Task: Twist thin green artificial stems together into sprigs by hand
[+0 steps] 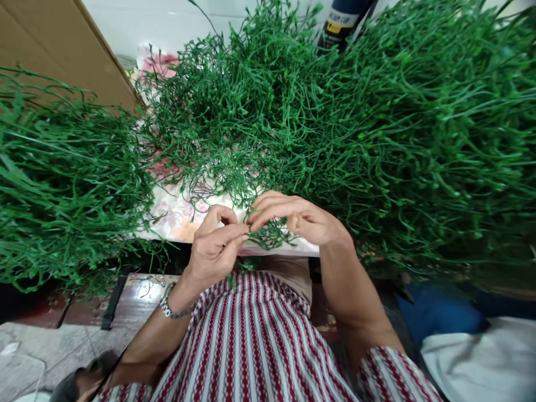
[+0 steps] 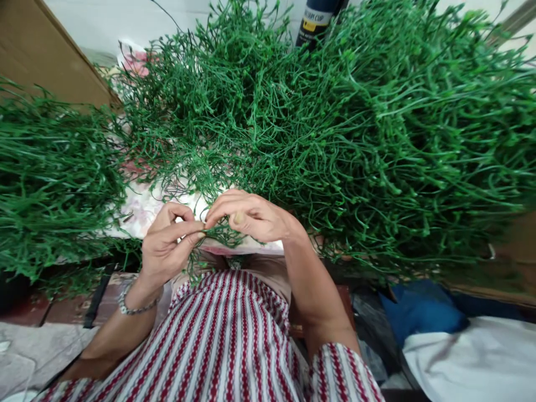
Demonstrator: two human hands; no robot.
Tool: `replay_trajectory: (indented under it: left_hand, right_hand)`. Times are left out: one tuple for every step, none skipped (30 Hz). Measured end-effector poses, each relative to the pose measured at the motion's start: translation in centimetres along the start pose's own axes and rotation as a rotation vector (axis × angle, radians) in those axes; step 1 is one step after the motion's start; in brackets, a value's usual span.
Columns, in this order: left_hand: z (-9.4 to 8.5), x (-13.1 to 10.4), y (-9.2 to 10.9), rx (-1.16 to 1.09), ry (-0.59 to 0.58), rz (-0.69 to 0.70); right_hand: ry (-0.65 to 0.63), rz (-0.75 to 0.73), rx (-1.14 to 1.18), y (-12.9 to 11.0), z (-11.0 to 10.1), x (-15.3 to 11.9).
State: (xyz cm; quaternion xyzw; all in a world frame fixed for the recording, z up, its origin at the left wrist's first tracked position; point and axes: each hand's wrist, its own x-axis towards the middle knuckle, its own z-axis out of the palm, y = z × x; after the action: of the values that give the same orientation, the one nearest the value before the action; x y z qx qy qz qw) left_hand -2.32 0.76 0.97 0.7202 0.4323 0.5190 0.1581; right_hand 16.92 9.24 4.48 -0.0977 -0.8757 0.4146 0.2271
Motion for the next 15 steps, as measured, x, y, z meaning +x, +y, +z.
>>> replay_trajectory:
  left_hand:
    - [0.0,-0.1,0.0,-0.018,0.020,-0.017]
    - [0.1,-0.1,0.0,-0.040,0.044,-0.038]
    - [0.2,-0.1,0.0,-0.065,0.070,-0.062]
    - [0.2,-0.1,0.0,-0.092,0.096,-0.087]
    - [0.3,0.0,-0.1,-0.123,0.121,-0.112]
    - [0.4,0.0,-0.1,-0.158,0.145,-0.138]
    - [0.5,0.1,-0.2,-0.192,0.169,-0.164]
    - [0.6,0.2,-0.3,-0.224,0.192,-0.187]
    - [0.7,0.3,-0.3,-0.252,0.209,-0.205]
    - [0.7,0.4,-0.3,-0.272,0.220,-0.219]
    - [0.7,0.4,-0.4,-0.282,0.220,-0.231]
    - [0.7,0.4,-0.3,-0.285,0.210,-0.241]
    - [0.7,0.4,-0.3,-0.284,0.200,-0.250]
    - [0.7,0.4,-0.3,-0.279,0.188,-0.257]
    - [0.6,0.4,-0.3,-0.273,0.176,-0.263]
  right_hand:
    - [-0.013,0.024,0.036,0.5,0.1,-0.2]
    - [-0.015,0.042,0.066,1.0,0.3,-0.4]
    - [-0.010,0.051,0.092,1.4,0.6,-0.6]
    - [-0.002,0.055,0.115,1.6,0.9,-0.8]
    - [0.014,0.056,0.138,1.8,1.3,-1.0]
    - [0.039,0.062,0.154,1.9,1.7,-1.1]
    - [0.079,0.076,0.160,1.9,2.0,-1.3]
    - [0.123,0.095,0.157,1.9,2.4,-1.4]
    - [0.166,0.116,0.145,1.8,2.7,-1.5]
    - [0.207,0.133,0.128,1.8,2.9,-1.6]
    - [0.241,0.143,0.109,1.7,3.1,-1.6]
    - [0.264,0.146,0.089,1.6,3.3,-1.6]
    - [0.277,0.146,0.069,1.5,3.3,-1.6]
    - [0.284,0.143,0.049,1.4,3.4,-1.6]
    - [0.294,0.137,0.031,1.3,3.4,-1.6]
